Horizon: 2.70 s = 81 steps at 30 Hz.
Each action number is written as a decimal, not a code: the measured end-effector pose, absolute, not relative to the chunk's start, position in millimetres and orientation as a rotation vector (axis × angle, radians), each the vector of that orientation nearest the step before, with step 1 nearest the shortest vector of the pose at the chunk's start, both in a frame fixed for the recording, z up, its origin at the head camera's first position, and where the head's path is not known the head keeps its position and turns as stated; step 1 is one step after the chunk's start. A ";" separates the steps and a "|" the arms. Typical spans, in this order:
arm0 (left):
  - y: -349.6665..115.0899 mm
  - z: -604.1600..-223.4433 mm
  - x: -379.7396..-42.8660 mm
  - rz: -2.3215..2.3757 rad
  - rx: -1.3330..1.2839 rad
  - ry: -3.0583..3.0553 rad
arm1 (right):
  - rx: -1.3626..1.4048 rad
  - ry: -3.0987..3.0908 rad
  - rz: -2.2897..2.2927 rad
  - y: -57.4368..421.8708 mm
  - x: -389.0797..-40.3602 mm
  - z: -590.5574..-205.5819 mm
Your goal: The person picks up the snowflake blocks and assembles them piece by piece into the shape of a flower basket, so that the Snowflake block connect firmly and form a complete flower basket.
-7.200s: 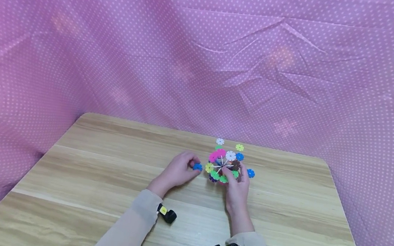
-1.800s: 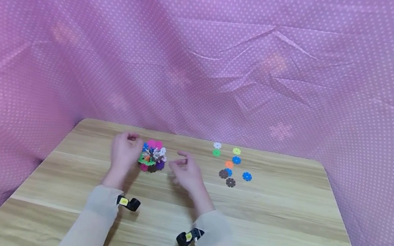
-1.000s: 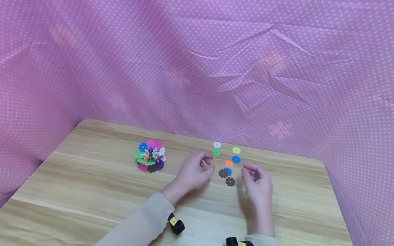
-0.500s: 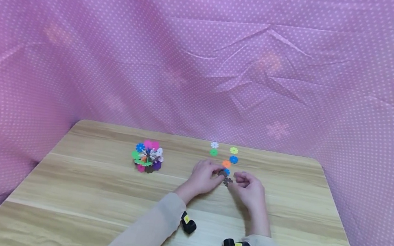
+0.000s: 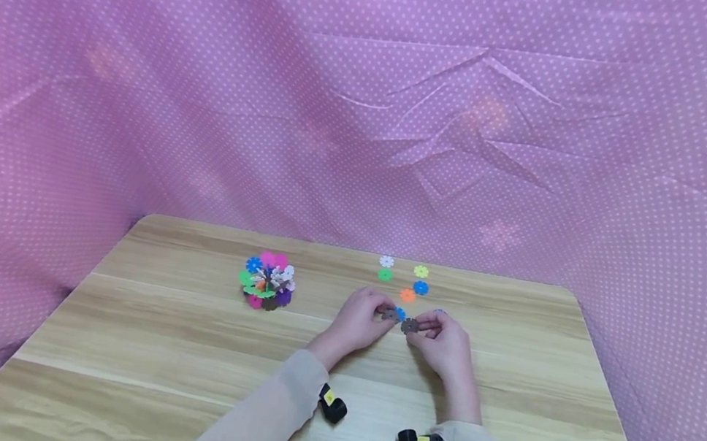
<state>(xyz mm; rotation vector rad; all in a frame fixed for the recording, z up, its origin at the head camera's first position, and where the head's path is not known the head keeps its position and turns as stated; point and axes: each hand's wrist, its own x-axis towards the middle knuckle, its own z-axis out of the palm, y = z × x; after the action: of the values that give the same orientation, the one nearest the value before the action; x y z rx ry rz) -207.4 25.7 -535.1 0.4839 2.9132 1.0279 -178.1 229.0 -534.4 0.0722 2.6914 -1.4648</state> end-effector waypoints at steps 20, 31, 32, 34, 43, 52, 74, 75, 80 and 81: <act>-28.6 -533.8 -186.6 1.780 0.205 2.634 | 0.149 1.973 -2.291 180.6 -176.6 -538.8; -46.8 -541.0 -183.1 1.964 0.254 2.581 | 0.159 1.816 -2.457 156.0 -172.8 -550.5; -47.1 -541.1 -183.3 1.984 0.265 2.557 | 0.155 1.810 -2.465 155.5 -173.0 -550.8; -46.9 -541.2 -184.0 2.024 0.284 2.496 | 0.157 1.795 -2.487 155.2 -173.5 -550.5; -41.1 -539.6 -186.4 2.015 0.331 2.446 | 0.218 1.836 -2.469 155.8 -174.5 -547.0; -42.4 -539.4 -188.3 1.926 0.381 2.534 | 0.193 1.861 -2.505 155.1 -178.5 -550.4; -41.4 -541.5 -187.5 1.947 0.487 2.610 | 0.116 1.789 -2.531 157.5 -175.6 -549.3; -41.3 -541.4 -187.4 1.944 0.489 2.614 | 0.117 1.787 -2.533 157.6 -175.8 -549.5; -40.8 -542.1 -186.4 1.933 0.499 2.620 | 0.140 1.773 -2.540 157.4 -176.4 -550.0; -40.6 -542.5 -186.3 1.928 0.499 2.623 | 0.145 1.774 -2.540 157.4 -176.4 -549.9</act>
<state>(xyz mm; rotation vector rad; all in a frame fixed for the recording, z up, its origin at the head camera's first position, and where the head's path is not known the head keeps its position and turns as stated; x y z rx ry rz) -186.3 -40.6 -542.5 0.4994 2.6228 1.9283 -176.4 157.4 -549.9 0.1454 1.7737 -2.5403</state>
